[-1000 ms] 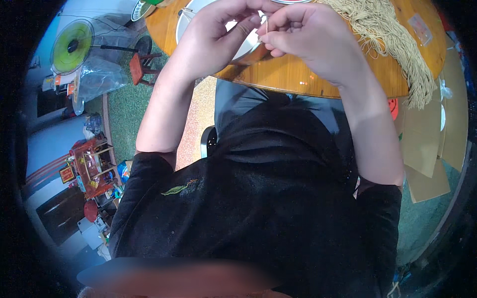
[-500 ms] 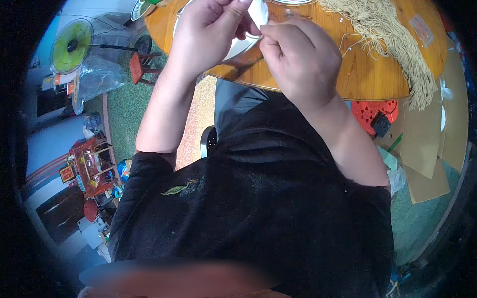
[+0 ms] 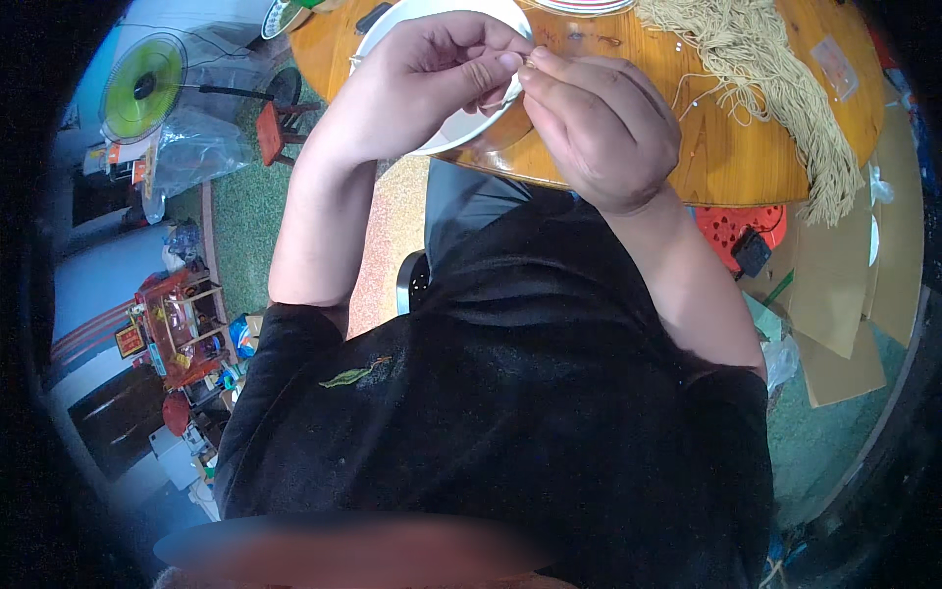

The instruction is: Handling and stretching thin rubber bands while sitting at a table with paper containers.

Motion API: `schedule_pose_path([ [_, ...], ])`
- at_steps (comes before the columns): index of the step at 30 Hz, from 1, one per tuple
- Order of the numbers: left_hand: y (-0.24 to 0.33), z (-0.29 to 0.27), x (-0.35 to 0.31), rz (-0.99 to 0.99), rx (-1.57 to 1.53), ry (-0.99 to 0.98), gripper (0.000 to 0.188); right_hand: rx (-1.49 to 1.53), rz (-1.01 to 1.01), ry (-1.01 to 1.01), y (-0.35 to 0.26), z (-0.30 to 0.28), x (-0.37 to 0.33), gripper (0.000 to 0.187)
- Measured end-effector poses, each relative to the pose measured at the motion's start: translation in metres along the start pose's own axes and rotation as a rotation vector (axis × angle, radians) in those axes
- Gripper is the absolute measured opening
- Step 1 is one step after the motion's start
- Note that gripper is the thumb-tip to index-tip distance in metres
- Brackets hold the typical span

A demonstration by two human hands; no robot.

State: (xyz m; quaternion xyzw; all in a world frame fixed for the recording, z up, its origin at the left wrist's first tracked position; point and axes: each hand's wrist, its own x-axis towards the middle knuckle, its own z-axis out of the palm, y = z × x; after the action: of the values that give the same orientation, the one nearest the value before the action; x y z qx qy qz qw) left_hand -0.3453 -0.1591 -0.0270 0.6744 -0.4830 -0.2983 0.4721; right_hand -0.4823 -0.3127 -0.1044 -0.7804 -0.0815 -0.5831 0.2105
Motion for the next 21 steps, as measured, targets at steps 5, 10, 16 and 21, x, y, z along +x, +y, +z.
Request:
schedule_pose_path([
  [5,-0.008,0.000,0.001,0.033,-0.117,0.015,0.017,0.024,0.001,-0.006,-0.001,0.001,0.003,0.029],
  [10,-0.004,0.004,-0.001,0.052,0.252,0.154,0.016,0.127,0.133,0.005,-0.002,-0.001,-0.004,0.023],
  [16,-0.004,0.005,-0.001,0.010,0.514,0.240,0.018,0.192,0.241,-0.012,-0.014,-0.011,-0.005,0.021],
  [21,0.009,0.019,0.001,0.076,0.712,0.280,0.017,0.287,0.339,0.003,-0.020,-0.011,-0.001,0.020],
])
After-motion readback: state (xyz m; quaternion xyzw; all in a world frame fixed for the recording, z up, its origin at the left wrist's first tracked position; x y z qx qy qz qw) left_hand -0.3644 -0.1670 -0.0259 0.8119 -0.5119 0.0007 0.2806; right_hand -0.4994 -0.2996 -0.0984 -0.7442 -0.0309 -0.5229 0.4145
